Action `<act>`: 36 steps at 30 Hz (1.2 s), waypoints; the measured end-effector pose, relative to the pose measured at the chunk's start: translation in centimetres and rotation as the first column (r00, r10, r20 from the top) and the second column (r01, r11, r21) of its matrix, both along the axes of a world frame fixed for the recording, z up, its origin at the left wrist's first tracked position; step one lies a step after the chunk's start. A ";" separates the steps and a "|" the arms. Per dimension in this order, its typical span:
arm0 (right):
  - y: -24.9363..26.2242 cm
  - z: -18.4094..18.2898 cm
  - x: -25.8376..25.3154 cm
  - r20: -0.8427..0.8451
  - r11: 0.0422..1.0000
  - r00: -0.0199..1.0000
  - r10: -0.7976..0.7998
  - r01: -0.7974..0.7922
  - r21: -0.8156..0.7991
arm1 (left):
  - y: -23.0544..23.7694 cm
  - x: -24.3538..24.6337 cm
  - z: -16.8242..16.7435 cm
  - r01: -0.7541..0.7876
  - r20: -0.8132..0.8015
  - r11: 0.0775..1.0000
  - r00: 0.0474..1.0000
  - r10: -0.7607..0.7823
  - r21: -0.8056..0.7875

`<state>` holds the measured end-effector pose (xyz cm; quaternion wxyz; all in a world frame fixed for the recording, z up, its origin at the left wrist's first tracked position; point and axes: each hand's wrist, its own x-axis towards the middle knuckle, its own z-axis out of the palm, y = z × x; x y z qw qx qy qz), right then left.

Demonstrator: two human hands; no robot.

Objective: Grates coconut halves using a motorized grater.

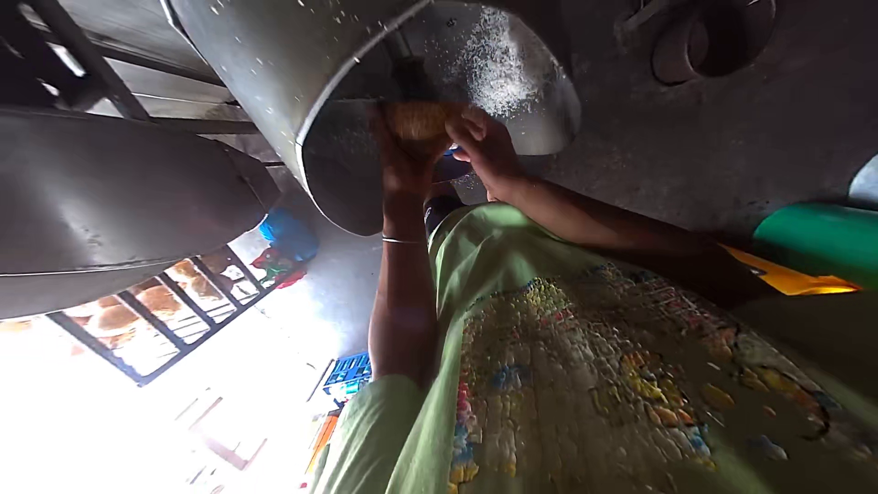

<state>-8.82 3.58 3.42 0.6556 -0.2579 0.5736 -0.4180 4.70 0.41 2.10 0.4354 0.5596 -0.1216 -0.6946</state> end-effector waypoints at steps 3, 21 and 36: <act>-3.3 -0.3 0.2 0.246 0.920 0.918 -0.310 0.224 0.321 | -3.6 -4.8 2.8 0.214 0.768 0.973 0.609 -0.200 0.085; 3.2 -4.5 1.8 -0.481 0.947 0.876 -0.013 -0.143 -0.287 | 0.7 1.7 -5.6 -0.159 -0.334 0.977 0.937 0.103 -0.144; -1.9 -4.4 -0.2 -0.106 0.990 0.994 0.004 -0.018 -0.136 | 0.8 -5.2 -2.5 -0.005 0.609 0.992 0.789 0.079 -0.123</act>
